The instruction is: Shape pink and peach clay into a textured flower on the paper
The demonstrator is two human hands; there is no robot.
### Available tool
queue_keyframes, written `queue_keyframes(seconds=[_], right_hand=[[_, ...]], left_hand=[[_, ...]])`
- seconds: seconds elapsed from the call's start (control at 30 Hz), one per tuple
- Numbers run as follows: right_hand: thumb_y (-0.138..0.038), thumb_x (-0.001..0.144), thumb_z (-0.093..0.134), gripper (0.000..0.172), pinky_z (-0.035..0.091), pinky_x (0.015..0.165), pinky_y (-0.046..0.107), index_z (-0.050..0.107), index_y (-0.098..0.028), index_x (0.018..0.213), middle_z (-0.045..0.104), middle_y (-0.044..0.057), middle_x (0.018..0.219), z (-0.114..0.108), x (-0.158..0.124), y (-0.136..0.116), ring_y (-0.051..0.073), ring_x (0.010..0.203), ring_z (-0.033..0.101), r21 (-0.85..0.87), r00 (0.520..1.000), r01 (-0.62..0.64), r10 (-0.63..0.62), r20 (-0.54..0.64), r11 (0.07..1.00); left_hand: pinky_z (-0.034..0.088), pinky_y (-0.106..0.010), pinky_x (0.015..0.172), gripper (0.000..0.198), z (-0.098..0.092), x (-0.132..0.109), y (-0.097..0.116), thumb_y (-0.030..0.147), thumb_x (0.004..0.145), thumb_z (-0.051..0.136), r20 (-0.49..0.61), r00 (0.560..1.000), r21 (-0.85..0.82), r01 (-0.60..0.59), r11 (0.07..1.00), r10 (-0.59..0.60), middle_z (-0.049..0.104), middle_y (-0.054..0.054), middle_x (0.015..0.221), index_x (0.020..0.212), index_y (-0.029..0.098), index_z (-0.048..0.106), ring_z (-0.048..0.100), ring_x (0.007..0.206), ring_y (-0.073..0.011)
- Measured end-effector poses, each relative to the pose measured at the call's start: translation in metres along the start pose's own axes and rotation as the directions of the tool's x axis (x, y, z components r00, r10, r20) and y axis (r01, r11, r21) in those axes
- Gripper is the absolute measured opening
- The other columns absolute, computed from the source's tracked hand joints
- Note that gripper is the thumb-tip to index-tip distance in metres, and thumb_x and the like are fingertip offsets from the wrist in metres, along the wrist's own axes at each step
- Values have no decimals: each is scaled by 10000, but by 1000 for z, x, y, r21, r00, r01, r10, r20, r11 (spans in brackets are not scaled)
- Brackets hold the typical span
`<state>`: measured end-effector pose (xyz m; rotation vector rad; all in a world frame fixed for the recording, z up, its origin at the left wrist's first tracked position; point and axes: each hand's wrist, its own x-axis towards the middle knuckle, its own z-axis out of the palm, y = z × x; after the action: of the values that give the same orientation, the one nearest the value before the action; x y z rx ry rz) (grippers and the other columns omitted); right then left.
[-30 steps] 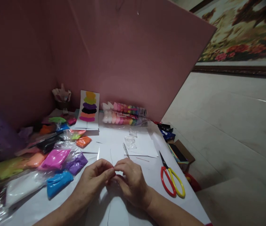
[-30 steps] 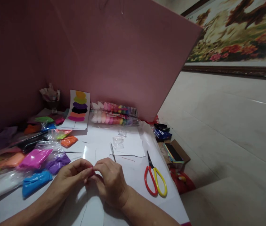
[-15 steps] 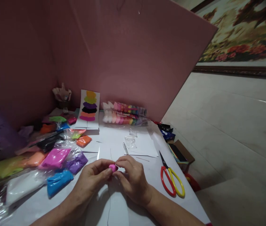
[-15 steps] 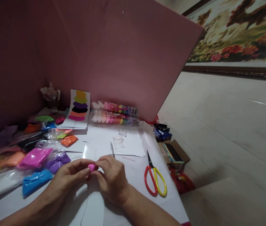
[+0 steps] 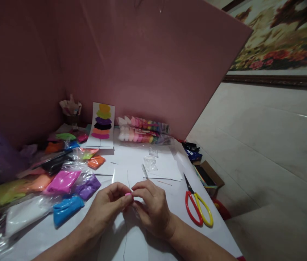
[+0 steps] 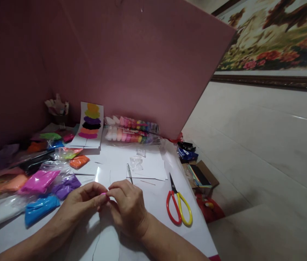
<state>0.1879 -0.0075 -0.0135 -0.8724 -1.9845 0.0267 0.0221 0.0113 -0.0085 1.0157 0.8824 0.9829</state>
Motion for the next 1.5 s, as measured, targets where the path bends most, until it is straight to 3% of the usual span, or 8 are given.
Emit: queue_keyframes(seconds=[0.2, 0.37, 0.53, 0.67, 0.83, 1.27, 1.4, 1.5], right_hand=[[-197, 880, 591, 73, 545, 714, 341, 620, -196, 947, 665, 87, 922, 0, 0, 1, 198, 831, 629, -19, 999, -40, 40, -10, 999], [-181, 854, 618, 105, 544, 714, 347, 609, -185, 959, 666, 96, 927, -1, 1, 1, 206, 836, 626, -21, 1000, -10, 9, -26, 1000], [-174, 867, 587, 120, 546, 713, 337, 612, -186, 983, 665, 90, 928, 0, 1, 3, 198, 829, 623, -17, 1000, -7, 7, 4, 1000], [-164, 842, 609, 179, 552, 724, 354, 588, -172, 1020, 665, 105, 946, 0, 1, 4, 213, 855, 626, 1, 1000, 28, -28, -11, 1000], [-147, 859, 587, 132, 551, 696, 341, 603, -186, 984, 660, 97, 941, -1, 1, 3, 203, 826, 625, -11, 1000, -1, 1, -1, 1000], [-164, 832, 645, 203, 554, 730, 357, 595, -161, 1028, 672, 117, 949, 0, 1, 4, 221, 867, 634, 43, 1000, -2, 2, -8, 999], [-137, 849, 604, 157, 554, 715, 344, 610, -172, 1002, 670, 106, 933, 0, 2, 3, 205, 833, 635, 51, 1000, -22, 22, -7, 998], [-130, 835, 611, 184, 557, 725, 350, 608, -169, 1015, 671, 113, 953, 0, 2, 3, 214, 853, 639, 37, 1000, 5, -5, 2, 999]], left_hand=[[456, -243, 620, 380, 1, -1, 2, 425, 563, 858, -19, 997, -69, 74, 995, -75, 707, -38, 721, 812, 161, 744, 592, 639, -139], [418, -235, 541, 333, 2, -1, 3, 422, 574, 851, 12, 999, 6, 35, 999, -36, 632, -3, 564, 711, 149, 717, 528, 534, -117], [446, -251, 600, 367, -1, 0, -1, 457, 617, 820, 33, 999, 4, 28, 1000, -29, 678, -27, 671, 804, 152, 736, 558, 599, -129], [417, -232, 554, 339, -2, 2, -4, 431, 599, 838, 40, 999, 14, 25, 1000, -26, 638, -2, 582, 731, 144, 713, 530, 549, -111], [445, -242, 577, 397, -1, 3, -4, 411, 537, 872, -11, 999, -61, 46, 997, -47, 684, -14, 659, 801, 161, 714, 580, 601, -131], [410, -224, 531, 356, -2, 3, -3, 421, 561, 865, 37, 997, -65, 70, 995, -68, 635, 0, 558, 712, 133, 719, 527, 519, -101], [440, -237, 594, 373, -3, 2, -4, 417, 603, 848, 43, 995, -107, 93, 990, -89, 685, -27, 659, 833, 143, 742, 566, 588, -118], [401, -219, 546, 352, -2, 2, -5, 413, 577, 863, 39, 996, -89, 79, 993, -76, 647, -7, 583, 753, 140, 725, 528, 536, -102]])
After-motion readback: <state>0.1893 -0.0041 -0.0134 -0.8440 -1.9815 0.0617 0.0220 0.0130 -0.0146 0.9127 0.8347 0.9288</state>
